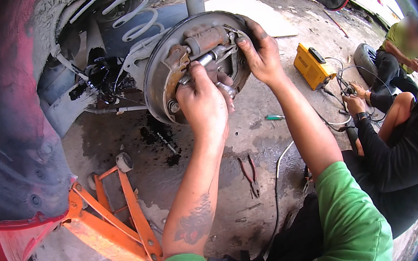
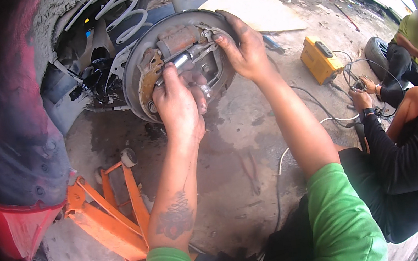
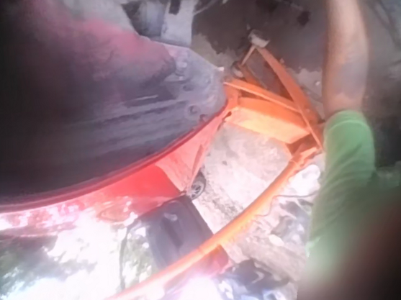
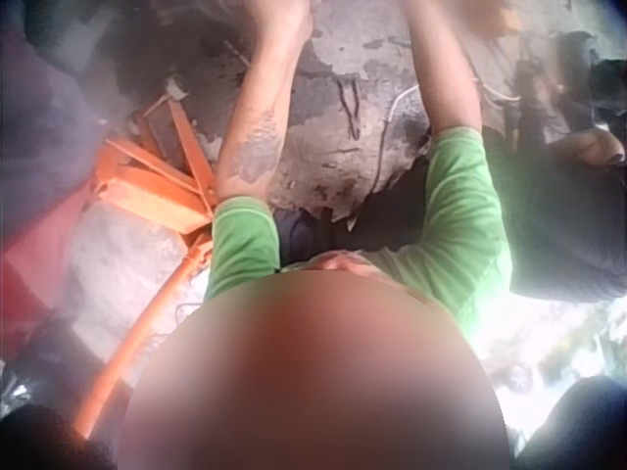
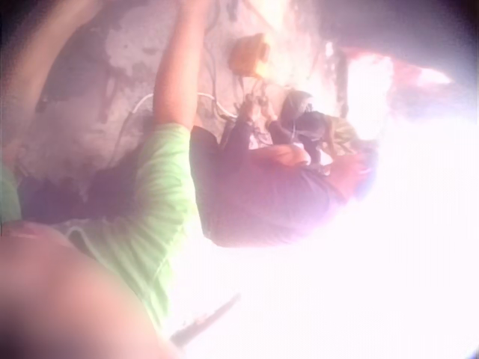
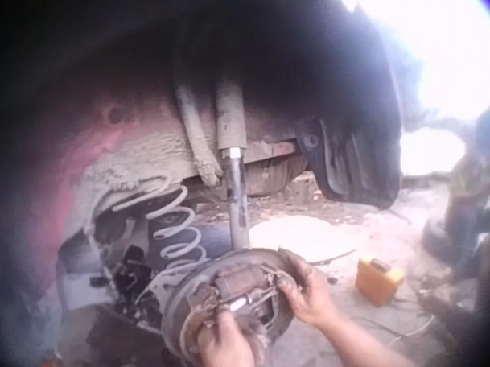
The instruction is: The person works on a car's rear drum brake assembly while sitting on the ground. They use a screwdriver and pliers to remove and adjust internal components, including springs and brake shoes, with assistance from another person.
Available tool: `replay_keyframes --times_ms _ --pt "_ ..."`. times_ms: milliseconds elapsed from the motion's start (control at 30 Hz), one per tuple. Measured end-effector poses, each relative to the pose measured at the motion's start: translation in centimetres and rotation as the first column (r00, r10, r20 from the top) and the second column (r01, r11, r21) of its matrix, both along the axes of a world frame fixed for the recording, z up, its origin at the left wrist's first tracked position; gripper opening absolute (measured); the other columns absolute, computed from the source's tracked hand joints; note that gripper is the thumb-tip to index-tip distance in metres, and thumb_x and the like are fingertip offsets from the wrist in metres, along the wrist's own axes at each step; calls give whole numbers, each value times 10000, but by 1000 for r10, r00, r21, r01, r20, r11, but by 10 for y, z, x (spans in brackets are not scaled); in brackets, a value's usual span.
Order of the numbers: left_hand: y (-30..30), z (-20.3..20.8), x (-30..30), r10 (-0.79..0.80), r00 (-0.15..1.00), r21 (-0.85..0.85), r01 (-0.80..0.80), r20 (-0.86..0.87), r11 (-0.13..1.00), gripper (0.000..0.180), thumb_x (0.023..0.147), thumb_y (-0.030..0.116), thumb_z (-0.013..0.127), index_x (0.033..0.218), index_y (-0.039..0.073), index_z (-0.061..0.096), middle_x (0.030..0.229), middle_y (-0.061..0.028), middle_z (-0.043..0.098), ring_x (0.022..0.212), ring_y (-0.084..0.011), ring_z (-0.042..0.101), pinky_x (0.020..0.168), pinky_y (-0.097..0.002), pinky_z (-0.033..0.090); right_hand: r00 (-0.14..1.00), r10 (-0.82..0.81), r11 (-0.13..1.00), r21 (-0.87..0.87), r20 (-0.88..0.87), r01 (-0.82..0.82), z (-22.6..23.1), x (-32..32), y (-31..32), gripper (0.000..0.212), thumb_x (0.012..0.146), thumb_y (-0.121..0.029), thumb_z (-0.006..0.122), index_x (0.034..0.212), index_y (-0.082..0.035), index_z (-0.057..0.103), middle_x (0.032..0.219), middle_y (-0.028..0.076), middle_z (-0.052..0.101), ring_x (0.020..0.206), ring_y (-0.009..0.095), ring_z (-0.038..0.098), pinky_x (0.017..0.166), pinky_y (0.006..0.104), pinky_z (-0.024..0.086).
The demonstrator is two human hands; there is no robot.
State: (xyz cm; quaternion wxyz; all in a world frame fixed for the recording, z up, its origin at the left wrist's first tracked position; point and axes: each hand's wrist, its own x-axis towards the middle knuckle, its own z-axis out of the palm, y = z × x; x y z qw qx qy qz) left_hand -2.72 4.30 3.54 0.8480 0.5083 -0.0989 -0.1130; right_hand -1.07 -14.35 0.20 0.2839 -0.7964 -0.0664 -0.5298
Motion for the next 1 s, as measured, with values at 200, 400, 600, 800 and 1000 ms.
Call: replay_keyframes --times_ms 200,400,600,800,1000 --pt "-5 0 1 72 997 0 -72 -31 997 541 1074 353 420 685 6 565 568 -89 586 325 -133 460 305 -281 346 984 -118 969 -203 135 144 0 -1 -5 484 945 -262 681 1315 33 579 1001 248 697 926 396 700 795 425 558" --pt "-2 1 5 -18 1000 6 18 -5 1000 465 1088 325 385 914 -50 598 605 -117 639 325 -111 453 310 -250 346 971 -126 967 -191 205 166 0 2 -3 426 932 -220 696 1238 71 637 869 227 696 792 367 710 709 409 559" --pt "-1 3 5 -21 999 56 19 39 998 480 1096 324 359 985 -68 613 631 -133 681 327 -88 446 310 -235 349 982 -74 979 -174 175 105 0 0 -6 388 939 -195 698 1203 87 655 873 219 703 788 335 712 729 378 552" --pt "-3 5 3 -18 1000 64 18 2 998 510 1097 317 349 962 -74 646 630 -129 679 325 -92 445 302 -243 338 992 -89 981 -163 84 101 1 -5 -10 424 942 -226 696 1252 56 636 1000 250 712 926 366 719 804 386 551" --pt "-3 6 3 1 1000 99 -1 -2 995 510 1098 311 344 960 -75 647 620 -140 672 321 -95 435 304 -246 337 992 -65 993 -95 107 75 -3 -1 -7 441 939 -248 702 1266 37 627 1052 241 715 958 371 718 827 395 552"
